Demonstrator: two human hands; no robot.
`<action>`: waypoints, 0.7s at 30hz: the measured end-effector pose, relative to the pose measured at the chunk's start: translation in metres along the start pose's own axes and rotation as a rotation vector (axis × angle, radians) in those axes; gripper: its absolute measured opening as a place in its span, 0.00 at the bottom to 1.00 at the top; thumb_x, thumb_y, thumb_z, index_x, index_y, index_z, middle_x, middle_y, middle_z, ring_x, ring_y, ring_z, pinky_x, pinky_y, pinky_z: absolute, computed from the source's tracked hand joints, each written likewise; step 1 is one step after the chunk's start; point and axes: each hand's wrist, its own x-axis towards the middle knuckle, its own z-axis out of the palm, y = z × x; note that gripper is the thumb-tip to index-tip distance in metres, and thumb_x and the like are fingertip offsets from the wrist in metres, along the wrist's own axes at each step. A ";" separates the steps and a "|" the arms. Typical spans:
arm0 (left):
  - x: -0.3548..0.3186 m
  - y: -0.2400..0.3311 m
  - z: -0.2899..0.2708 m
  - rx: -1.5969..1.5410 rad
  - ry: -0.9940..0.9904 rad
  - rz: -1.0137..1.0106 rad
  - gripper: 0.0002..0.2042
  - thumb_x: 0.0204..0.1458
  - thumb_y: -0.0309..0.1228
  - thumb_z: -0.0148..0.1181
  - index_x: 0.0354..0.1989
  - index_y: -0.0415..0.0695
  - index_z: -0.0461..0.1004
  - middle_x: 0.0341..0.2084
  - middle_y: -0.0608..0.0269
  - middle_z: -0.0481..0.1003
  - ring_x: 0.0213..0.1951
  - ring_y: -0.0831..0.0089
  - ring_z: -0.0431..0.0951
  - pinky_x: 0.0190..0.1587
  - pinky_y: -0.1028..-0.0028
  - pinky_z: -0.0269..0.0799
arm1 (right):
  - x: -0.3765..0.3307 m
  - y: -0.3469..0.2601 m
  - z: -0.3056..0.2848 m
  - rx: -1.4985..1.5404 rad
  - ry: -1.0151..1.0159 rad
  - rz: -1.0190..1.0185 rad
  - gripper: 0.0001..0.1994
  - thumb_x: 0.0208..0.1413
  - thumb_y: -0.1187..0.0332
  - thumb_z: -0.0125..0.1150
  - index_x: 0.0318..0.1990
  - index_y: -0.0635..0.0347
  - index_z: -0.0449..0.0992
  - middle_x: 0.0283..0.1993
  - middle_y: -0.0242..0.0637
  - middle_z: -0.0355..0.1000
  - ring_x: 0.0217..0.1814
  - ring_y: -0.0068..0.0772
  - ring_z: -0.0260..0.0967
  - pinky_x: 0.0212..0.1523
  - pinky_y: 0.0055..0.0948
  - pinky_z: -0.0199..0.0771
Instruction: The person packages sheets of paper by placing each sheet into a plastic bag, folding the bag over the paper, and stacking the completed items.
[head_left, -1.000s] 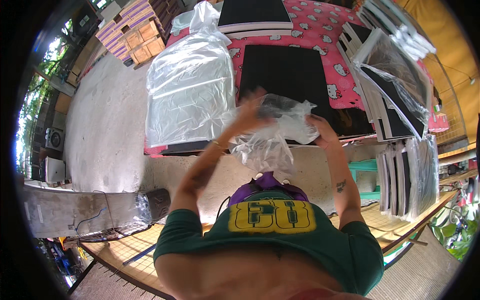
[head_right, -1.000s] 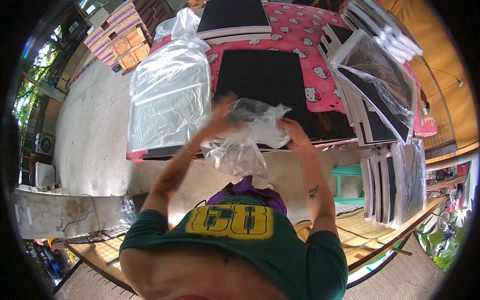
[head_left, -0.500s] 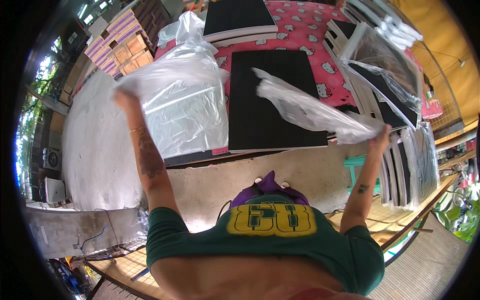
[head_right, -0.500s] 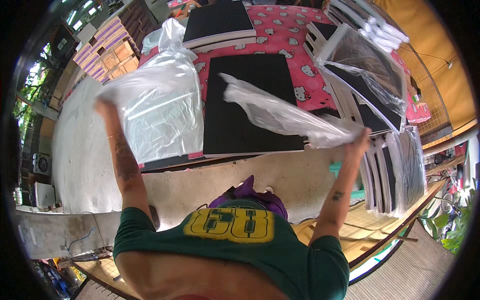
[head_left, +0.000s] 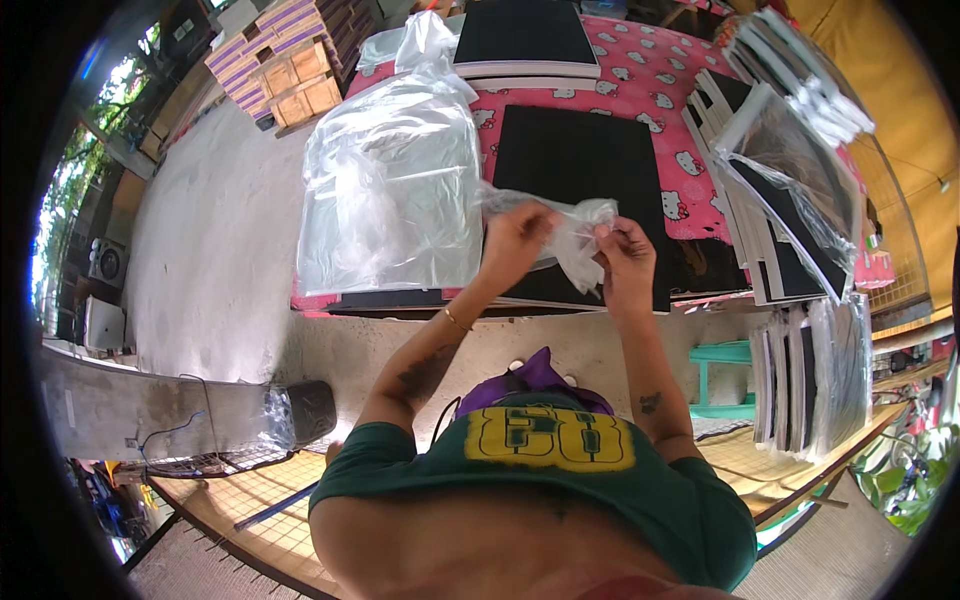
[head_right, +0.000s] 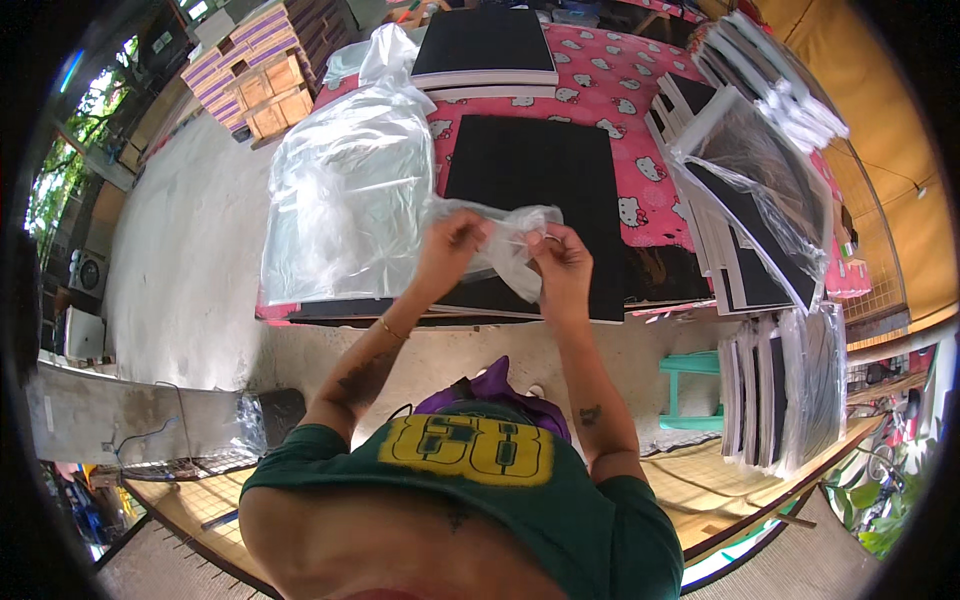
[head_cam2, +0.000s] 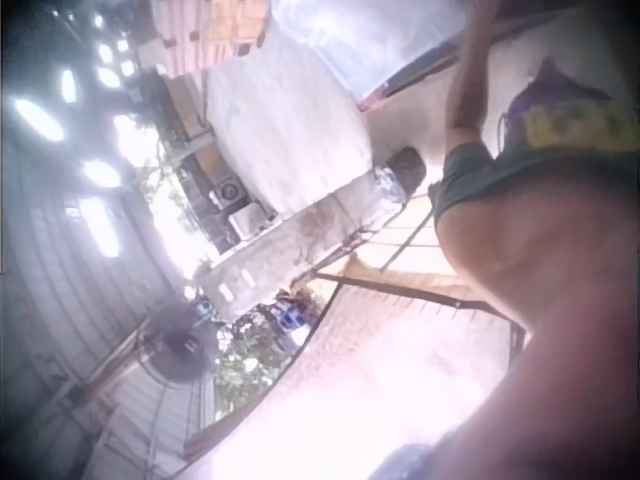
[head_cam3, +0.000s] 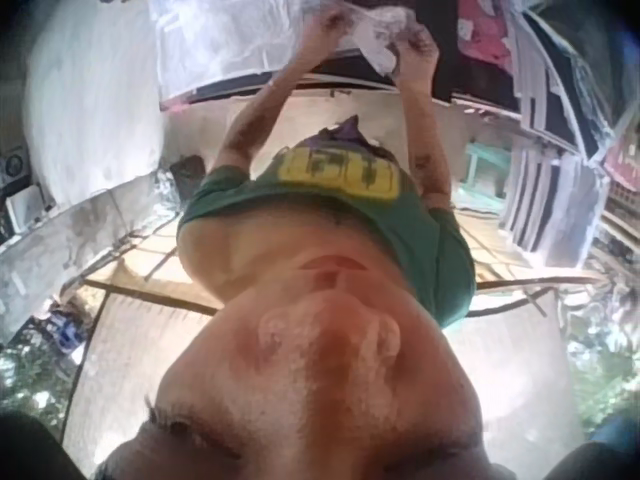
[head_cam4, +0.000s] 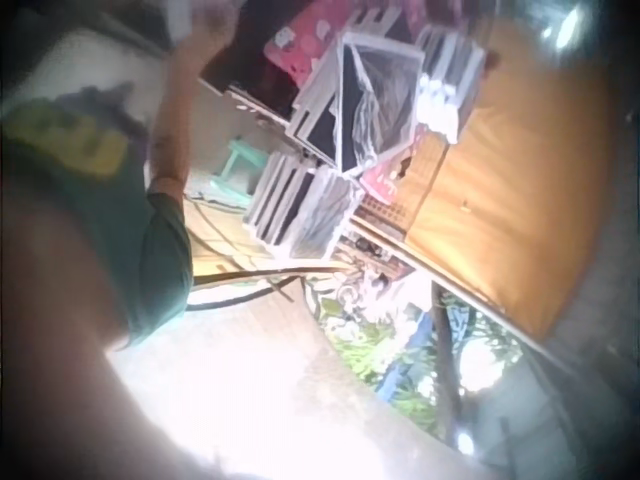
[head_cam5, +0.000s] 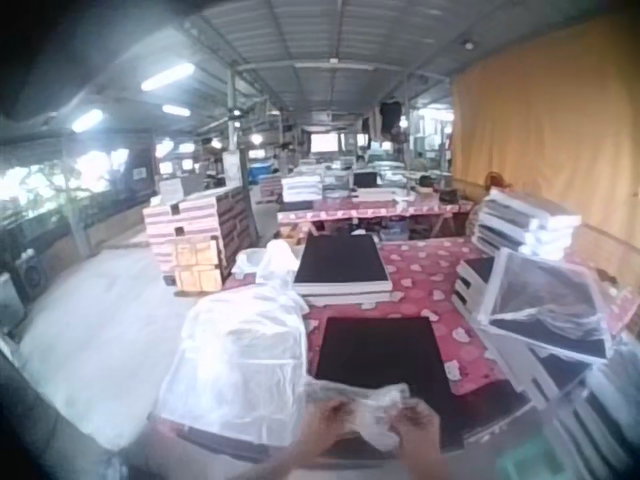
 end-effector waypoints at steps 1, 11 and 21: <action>0.001 -0.006 -0.008 0.031 0.119 0.024 0.05 0.53 0.27 0.54 0.30 0.38 0.71 0.18 0.57 0.73 0.21 0.72 0.73 0.24 0.74 0.66 | -0.004 -0.005 0.000 0.057 0.000 0.008 0.08 0.54 0.70 0.58 0.40 0.63 0.72 0.34 0.30 0.73 0.35 0.23 0.72 0.42 0.27 0.74; -0.019 0.002 -0.041 0.365 0.127 0.241 0.12 0.44 0.17 0.55 0.38 0.40 0.66 0.26 0.57 0.73 0.31 0.68 0.75 0.36 0.69 0.71 | -0.012 -0.041 -0.025 0.264 -0.094 0.195 0.29 0.54 0.63 0.57 0.62 0.54 0.55 0.42 0.30 0.66 0.43 0.22 0.66 0.44 0.24 0.69; 0.028 0.082 -0.028 0.655 -0.632 0.328 0.13 0.42 0.30 0.60 0.37 0.39 0.75 0.57 0.45 0.59 0.63 0.54 0.52 0.59 0.58 0.56 | 0.004 -0.125 0.024 -1.264 -0.960 -0.235 0.13 0.46 0.67 0.61 0.40 0.59 0.74 0.36 0.41 0.69 0.34 0.40 0.67 0.36 0.33 0.67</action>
